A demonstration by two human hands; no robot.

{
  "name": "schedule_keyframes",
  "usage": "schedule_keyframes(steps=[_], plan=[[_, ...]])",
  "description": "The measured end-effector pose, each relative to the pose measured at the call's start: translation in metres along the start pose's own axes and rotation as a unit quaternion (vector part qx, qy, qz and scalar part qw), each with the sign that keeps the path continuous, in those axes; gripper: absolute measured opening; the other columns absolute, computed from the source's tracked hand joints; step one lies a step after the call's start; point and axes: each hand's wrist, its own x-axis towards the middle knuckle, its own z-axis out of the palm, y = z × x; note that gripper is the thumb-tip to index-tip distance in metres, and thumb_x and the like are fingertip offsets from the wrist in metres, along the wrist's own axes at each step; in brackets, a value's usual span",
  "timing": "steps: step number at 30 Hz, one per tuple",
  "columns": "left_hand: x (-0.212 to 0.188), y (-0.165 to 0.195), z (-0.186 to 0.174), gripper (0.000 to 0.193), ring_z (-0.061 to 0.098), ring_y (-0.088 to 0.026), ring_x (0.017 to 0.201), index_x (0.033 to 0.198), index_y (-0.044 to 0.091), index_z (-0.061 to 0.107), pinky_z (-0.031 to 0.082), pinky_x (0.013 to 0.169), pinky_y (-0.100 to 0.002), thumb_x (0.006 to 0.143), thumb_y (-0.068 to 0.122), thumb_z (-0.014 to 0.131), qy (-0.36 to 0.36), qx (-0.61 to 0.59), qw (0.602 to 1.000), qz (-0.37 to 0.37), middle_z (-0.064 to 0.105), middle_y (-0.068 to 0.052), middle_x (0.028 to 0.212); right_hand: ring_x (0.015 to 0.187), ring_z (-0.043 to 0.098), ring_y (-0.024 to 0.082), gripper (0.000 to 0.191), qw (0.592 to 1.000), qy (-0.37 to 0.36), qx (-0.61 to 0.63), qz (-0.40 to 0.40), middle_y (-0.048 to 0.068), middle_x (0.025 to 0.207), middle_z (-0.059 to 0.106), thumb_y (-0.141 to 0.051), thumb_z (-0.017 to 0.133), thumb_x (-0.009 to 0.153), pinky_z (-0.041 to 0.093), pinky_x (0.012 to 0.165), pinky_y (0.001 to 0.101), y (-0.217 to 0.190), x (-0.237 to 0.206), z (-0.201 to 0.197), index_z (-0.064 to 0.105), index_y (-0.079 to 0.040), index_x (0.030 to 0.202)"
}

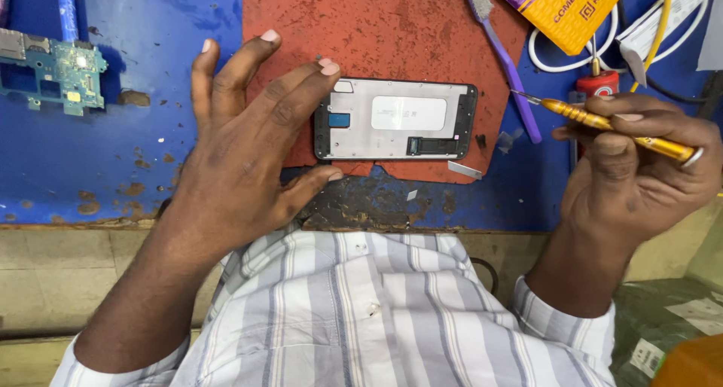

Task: The person uses a screwdriver to fasten screws into the back frame of a smartphone. After securing the screws, the person picks up a display module and aligns it with the phone frame, then closes the device to complete the assembly.

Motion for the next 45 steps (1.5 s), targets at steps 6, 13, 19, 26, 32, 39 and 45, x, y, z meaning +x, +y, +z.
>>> schedule_keyframes(steps=[6,13,19,26,32,39,45], plan=[[0.000,0.012,0.006,0.073,0.027,-0.040,0.152,0.146,0.000,0.064,0.006,0.122,-0.069,0.100,0.055,0.073,-0.022,0.139,0.990,0.014,0.046,-0.014,0.162,0.096,0.072,0.023,0.030,0.997,0.034,-0.035,-0.059,0.019,0.107,0.069,-0.017,0.079,0.111,0.069,0.081,0.0395,0.019,-0.010,0.011,0.056,0.001,0.115],[0.021,0.032,0.025,0.075,0.021,-0.040,0.157,0.149,-0.006,0.063,0.007,0.123,-0.071,0.105,0.055,0.069,-0.053,0.189,0.978,0.067,0.035,-0.018,0.169,0.093,0.073,0.021,0.024,0.988,0.020,-0.128,-0.088,0.020,0.107,0.069,-0.013,0.076,0.113,0.068,0.080,0.0334,0.023,-0.022,0.014,0.059,0.003,0.117],[0.047,0.053,0.042,0.071,0.018,-0.038,0.159,0.143,-0.009,0.062,0.009,0.125,-0.071,0.104,0.050,0.070,-0.071,0.151,0.980,0.110,0.033,-0.019,0.169,0.092,0.075,0.021,0.022,0.981,0.018,-0.162,-0.101,0.020,0.105,0.073,-0.012,0.079,0.111,0.065,0.081,0.0297,0.017,-0.024,0.012,0.062,0.001,0.113],[0.056,0.059,0.047,0.070,0.017,-0.039,0.158,0.137,-0.007,0.065,0.010,0.124,-0.072,0.103,0.054,0.072,-0.091,0.175,0.973,0.123,0.031,-0.018,0.169,0.095,0.078,0.024,0.023,0.972,0.002,-0.202,-0.119,0.017,0.102,0.074,-0.014,0.082,0.109,0.064,0.085,0.0295,0.012,-0.027,0.012,0.063,-0.001,0.111],[0.030,0.059,0.048,0.060,0.018,-0.038,0.159,0.144,0.001,0.065,0.008,0.124,-0.074,0.101,0.041,0.076,-0.089,0.149,0.976,0.131,0.033,-0.016,0.167,0.096,0.079,0.024,0.025,0.973,0.002,-0.198,-0.115,0.017,0.102,0.074,-0.016,0.082,0.109,0.064,0.085,0.0297,0.009,-0.027,0.014,0.062,-0.001,0.110],[0.004,0.052,0.062,0.044,0.018,-0.035,0.161,0.145,0.010,0.066,0.003,0.126,-0.072,0.112,0.039,0.072,-0.070,0.179,0.972,0.136,0.034,-0.012,0.164,0.096,0.079,0.024,0.023,0.968,-0.013,-0.218,-0.122,0.017,0.103,0.075,-0.016,0.082,0.110,0.064,0.085,0.0288,0.009,-0.025,0.010,0.063,-0.002,0.113],[-0.014,0.034,0.048,0.039,0.017,-0.037,0.161,0.135,0.021,0.074,-0.002,0.128,-0.069,0.100,0.037,0.080,-0.046,0.196,0.971,0.126,0.040,-0.010,0.163,0.095,0.078,0.024,0.020,0.963,-0.019,-0.231,-0.135,0.019,0.104,0.076,-0.010,0.082,0.112,0.063,0.085,0.0287,0.012,-0.022,0.008,0.064,0.000,0.114]])
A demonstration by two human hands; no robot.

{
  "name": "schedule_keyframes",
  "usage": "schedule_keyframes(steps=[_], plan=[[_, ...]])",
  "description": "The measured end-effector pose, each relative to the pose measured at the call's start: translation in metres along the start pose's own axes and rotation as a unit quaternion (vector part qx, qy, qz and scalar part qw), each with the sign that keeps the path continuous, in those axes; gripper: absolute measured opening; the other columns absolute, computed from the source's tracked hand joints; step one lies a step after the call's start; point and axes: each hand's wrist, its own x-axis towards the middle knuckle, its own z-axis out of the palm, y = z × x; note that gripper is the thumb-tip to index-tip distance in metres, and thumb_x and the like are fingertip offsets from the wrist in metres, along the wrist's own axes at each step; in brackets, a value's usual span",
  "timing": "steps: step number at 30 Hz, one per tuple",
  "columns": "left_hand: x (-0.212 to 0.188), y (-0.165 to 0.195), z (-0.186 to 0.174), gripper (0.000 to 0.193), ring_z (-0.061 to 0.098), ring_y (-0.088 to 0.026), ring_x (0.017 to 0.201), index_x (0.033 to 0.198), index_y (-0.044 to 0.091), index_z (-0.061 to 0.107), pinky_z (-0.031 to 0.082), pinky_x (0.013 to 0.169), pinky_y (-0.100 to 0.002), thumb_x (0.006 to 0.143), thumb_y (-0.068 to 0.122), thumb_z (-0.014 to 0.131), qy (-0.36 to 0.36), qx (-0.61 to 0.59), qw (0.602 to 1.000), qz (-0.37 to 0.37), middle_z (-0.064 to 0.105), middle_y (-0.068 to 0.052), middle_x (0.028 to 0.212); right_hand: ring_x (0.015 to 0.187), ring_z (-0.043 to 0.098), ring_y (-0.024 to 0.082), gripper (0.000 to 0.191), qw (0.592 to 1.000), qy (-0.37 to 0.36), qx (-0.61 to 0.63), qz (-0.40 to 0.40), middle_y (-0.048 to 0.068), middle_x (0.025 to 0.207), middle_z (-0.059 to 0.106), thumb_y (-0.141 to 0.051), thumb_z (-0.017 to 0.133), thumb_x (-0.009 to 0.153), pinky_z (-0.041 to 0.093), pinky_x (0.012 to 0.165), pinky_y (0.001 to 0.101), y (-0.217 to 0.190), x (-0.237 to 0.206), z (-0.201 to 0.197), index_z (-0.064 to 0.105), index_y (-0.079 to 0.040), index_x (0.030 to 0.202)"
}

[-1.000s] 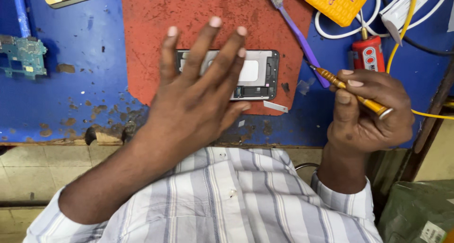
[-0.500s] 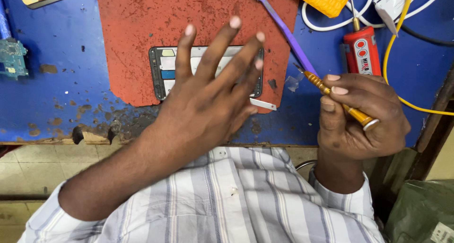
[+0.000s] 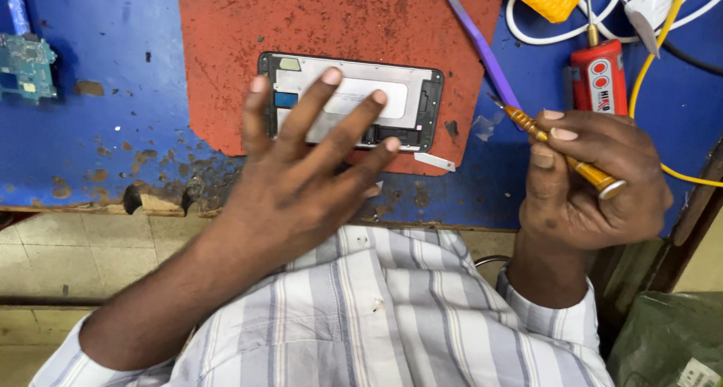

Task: The person uses a screwdriver to fasten screws into the back frame of a smartphone. After securing the screws, the person picks up a display module and aligns it with the phone frame, then closes the device to complete the assembly.

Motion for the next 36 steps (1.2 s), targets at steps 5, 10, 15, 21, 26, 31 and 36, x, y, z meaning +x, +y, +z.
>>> schedule_keyframes(steps=[5,10,15,21,26,31,36], plan=[[-0.020,-0.023,-0.012,0.038,0.018,-0.040,0.159,0.129,0.023,0.076,-0.005,0.125,-0.066,0.098,0.045,0.083,0.010,0.000,1.000,-0.019,0.046,-0.011,0.162,0.095,0.078,0.024,0.020,1.000,-0.004,-0.005,-0.002,0.020,0.105,0.076,-0.008,0.081,0.113,0.064,0.085,0.0290,0.004,-0.001,-0.001,0.064,0.001,0.114],[-0.042,-0.031,-0.024,0.033,0.020,-0.040,0.157,0.134,0.026,0.077,-0.005,0.123,-0.070,0.103,0.037,0.080,-0.007,-0.033,0.995,-0.094,0.051,-0.006,0.165,0.093,0.076,0.023,0.020,1.000,-0.001,0.015,-0.002,0.022,0.105,0.075,-0.009,0.080,0.113,0.063,0.083,0.0283,0.015,-0.005,-0.003,0.064,0.003,0.114],[-0.050,-0.038,-0.026,0.029,0.019,-0.039,0.158,0.130,0.026,0.078,-0.005,0.123,-0.069,0.104,0.038,0.081,0.018,-0.012,0.995,-0.096,0.051,-0.005,0.166,0.097,0.073,0.023,0.026,0.999,0.014,0.048,0.020,0.021,0.110,0.073,-0.013,0.081,0.118,0.060,0.087,0.0276,0.022,-0.012,-0.005,0.061,0.004,0.116],[-0.052,-0.037,-0.022,0.031,0.020,-0.037,0.159,0.126,0.026,0.079,-0.002,0.127,-0.067,0.099,0.042,0.084,0.028,-0.003,0.995,-0.095,0.051,-0.005,0.164,0.096,0.072,0.024,0.027,0.999,0.002,0.045,0.027,0.021,0.109,0.068,-0.014,0.078,0.119,0.061,0.088,0.0282,0.025,-0.015,-0.007,0.059,0.005,0.117],[-0.036,-0.030,-0.009,0.048,0.016,-0.039,0.160,0.137,0.024,0.072,-0.003,0.127,-0.066,0.096,0.048,0.084,0.037,-0.019,0.997,-0.061,0.041,-0.009,0.166,0.093,0.072,0.024,0.030,0.998,0.000,0.056,0.029,0.022,0.109,0.070,-0.015,0.080,0.120,0.063,0.086,0.0299,0.028,-0.014,-0.008,0.059,0.006,0.116],[-0.013,-0.011,0.004,0.060,0.014,-0.040,0.162,0.144,0.021,0.067,-0.005,0.128,-0.070,0.095,0.053,0.082,0.014,-0.025,0.999,-0.020,0.034,-0.009,0.167,0.093,0.072,0.024,0.026,0.999,-0.006,0.044,0.015,0.023,0.107,0.068,-0.012,0.077,0.119,0.063,0.086,0.0299,0.029,-0.011,-0.008,0.059,0.006,0.117],[-0.017,-0.027,-0.009,0.058,0.012,-0.041,0.158,0.145,0.019,0.068,-0.003,0.126,-0.071,0.102,0.057,0.071,0.031,-0.006,0.998,-0.052,0.033,-0.014,0.168,0.092,0.074,0.022,0.029,0.998,-0.003,0.062,0.027,0.023,0.108,0.070,-0.017,0.077,0.118,0.065,0.085,0.0288,0.028,-0.010,-0.008,0.058,0.005,0.118]])
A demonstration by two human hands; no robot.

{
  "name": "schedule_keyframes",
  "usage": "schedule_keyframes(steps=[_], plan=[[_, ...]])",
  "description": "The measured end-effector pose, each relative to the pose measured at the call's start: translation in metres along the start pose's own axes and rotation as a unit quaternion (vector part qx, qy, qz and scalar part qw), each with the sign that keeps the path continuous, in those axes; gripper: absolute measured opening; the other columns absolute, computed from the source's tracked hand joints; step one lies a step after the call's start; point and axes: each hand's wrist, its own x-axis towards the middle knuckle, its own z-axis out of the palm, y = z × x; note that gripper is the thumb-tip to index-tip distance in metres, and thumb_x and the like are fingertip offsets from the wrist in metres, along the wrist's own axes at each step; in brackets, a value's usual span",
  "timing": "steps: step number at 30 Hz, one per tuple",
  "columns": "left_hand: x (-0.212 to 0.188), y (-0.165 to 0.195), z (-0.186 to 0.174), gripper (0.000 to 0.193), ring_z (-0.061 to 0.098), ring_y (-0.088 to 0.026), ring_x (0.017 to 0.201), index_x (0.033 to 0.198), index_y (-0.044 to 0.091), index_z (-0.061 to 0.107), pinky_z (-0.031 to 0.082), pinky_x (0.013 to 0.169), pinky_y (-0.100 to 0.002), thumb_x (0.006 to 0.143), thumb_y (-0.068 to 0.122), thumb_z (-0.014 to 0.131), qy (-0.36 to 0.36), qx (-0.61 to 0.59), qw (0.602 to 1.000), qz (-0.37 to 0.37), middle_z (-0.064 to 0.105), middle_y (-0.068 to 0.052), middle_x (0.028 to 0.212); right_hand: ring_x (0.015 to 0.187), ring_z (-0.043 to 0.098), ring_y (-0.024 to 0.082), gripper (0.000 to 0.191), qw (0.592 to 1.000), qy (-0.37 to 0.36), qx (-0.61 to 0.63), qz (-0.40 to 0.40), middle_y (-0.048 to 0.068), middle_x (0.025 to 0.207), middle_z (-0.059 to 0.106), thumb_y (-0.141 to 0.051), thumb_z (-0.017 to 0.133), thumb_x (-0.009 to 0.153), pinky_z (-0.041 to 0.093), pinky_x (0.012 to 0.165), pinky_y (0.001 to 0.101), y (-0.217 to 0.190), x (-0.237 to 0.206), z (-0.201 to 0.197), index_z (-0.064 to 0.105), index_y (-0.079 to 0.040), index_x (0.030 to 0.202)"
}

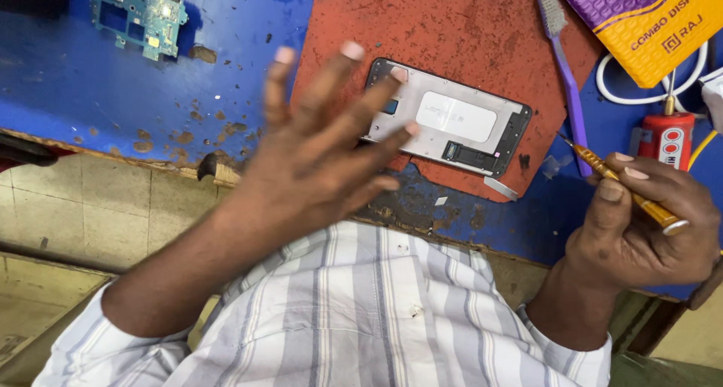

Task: The person uses a screwdriver to fasten screws into the back frame of a smartphone. After securing the screws, the person picks up a display module and aligns it with the phone frame, then closes the device to complete the assembly.

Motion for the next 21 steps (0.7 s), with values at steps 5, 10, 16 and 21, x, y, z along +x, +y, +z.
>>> schedule_keyframes(steps=[5,10,16,21], plan=[[-0.010,-0.009,-0.010,0.054,0.013,-0.044,0.159,0.138,0.016,0.071,-0.001,0.123,-0.073,0.105,0.058,0.070,0.007,0.002,0.998,-0.057,0.035,-0.015,0.167,0.094,0.073,0.023,0.029,0.999,-0.014,-0.021,-0.021,0.023,0.109,0.071,-0.016,0.078,0.121,0.063,0.087,0.0297,0.003,-0.001,-0.002,0.058,0.006,0.117],[0.010,0.001,0.000,0.059,0.013,-0.043,0.159,0.139,0.011,0.070,0.002,0.123,-0.074,0.102,0.057,0.072,0.019,-0.017,0.998,-0.050,0.034,-0.015,0.166,0.096,0.072,0.023,0.028,0.999,-0.011,-0.023,-0.020,0.022,0.108,0.069,-0.015,0.076,0.119,0.062,0.087,0.0281,0.004,-0.001,-0.001,0.058,0.006,0.118],[0.040,0.005,-0.006,0.066,0.020,-0.039,0.157,0.142,0.008,0.067,0.008,0.123,-0.074,0.101,0.059,0.075,0.038,-0.043,0.998,-0.034,0.039,-0.015,0.165,0.094,0.074,0.021,0.030,1.000,0.028,0.013,0.003,0.022,0.109,0.070,-0.017,0.079,0.116,0.065,0.085,0.0295,-0.001,0.002,0.006,0.057,0.005,0.119],[0.044,-0.025,-0.039,0.042,0.047,-0.034,0.141,0.130,0.004,0.068,0.025,0.120,-0.063,0.098,0.028,0.080,0.100,-0.049,0.991,-0.073,0.057,-0.014,0.142,0.098,0.076,0.023,0.029,0.988,0.090,0.122,0.045,0.022,0.114,0.073,-0.003,0.083,0.110,0.070,0.088,0.0341,0.001,0.009,0.013,0.054,-0.001,0.116]])
